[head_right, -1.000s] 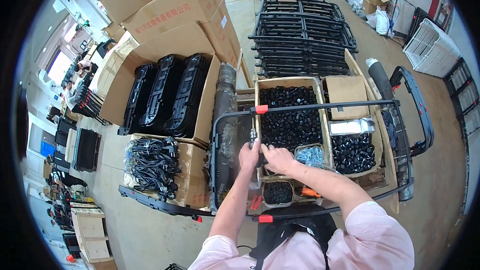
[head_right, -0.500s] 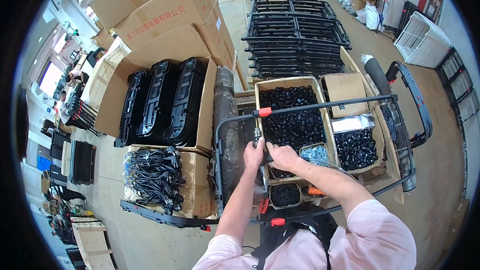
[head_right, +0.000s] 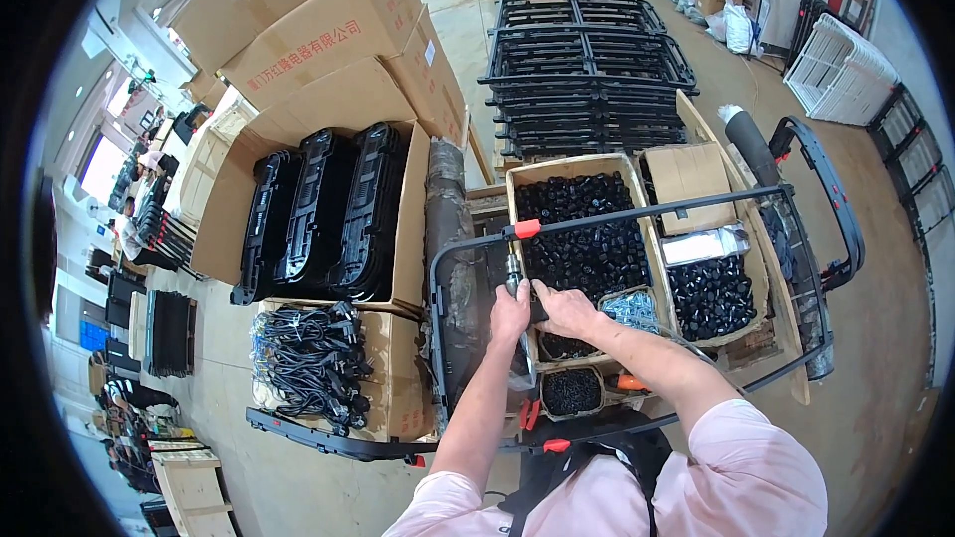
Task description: Assembling a leaf blower component using a powered screwdriver.
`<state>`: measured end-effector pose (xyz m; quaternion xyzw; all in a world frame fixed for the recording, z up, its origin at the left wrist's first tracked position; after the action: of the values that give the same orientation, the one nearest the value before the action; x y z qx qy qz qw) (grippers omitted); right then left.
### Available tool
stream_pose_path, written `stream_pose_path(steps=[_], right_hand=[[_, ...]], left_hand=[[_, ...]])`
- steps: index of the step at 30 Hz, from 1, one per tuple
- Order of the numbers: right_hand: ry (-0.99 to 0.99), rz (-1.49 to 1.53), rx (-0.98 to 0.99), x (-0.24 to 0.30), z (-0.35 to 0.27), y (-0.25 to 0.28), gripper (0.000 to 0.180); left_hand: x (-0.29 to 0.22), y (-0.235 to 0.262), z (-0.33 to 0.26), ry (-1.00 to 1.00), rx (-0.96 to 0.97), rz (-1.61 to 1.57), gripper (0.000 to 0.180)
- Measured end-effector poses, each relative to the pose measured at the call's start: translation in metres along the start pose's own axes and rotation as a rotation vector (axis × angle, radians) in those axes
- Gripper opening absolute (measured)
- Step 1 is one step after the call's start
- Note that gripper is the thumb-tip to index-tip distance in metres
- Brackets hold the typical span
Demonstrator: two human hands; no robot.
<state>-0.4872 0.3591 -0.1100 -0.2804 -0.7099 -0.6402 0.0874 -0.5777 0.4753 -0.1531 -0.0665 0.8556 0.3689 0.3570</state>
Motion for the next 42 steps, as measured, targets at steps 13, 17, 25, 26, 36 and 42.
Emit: stream_pose_path(steps=[13, 17, 25, 26, 36, 42], right_hand=[[0.056, 0.016, -0.051, 0.007, -0.002, -0.003, 0.047], [0.078, 0.029, -0.076, 0.014, -0.005, -0.002, 0.048], [0.070, 0.035, -0.068, 0.014, -0.014, -0.007, 0.049], [0.063, 0.037, -0.058, 0.014, -0.014, -0.009, 0.049], [0.077, 0.007, -0.040, 0.021, -0.028, -0.006, 0.045], [-0.025, -0.004, -0.014, 0.003, -0.047, 0.001, 0.059]], left_hand=[[-0.002, 0.000, 0.004, 0.026, -0.011, 0.013, 0.075], [0.006, 0.005, 0.000, 0.058, -0.057, -0.003, 0.082], [0.004, 0.011, -0.012, 0.060, -0.077, -0.004, 0.088], [0.004, 0.013, -0.012, 0.044, -0.091, 0.010, 0.086], [-0.001, 0.011, -0.025, -0.008, -0.143, 0.128, 0.070], [-0.024, -0.005, -0.035, -0.120, -0.184, 0.190, 0.063]])
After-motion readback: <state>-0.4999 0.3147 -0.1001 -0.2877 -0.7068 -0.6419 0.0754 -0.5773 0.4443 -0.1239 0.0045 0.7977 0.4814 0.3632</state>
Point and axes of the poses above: each hand's wrist, its own z-axis towards the middle knuckle, its own y-axis out of the back of the hand, x = y × z, the point moved 7 cm from there along z, towards the middle knuckle, and after that the axes turned 8 degrees about x, right-handed, at the moved point
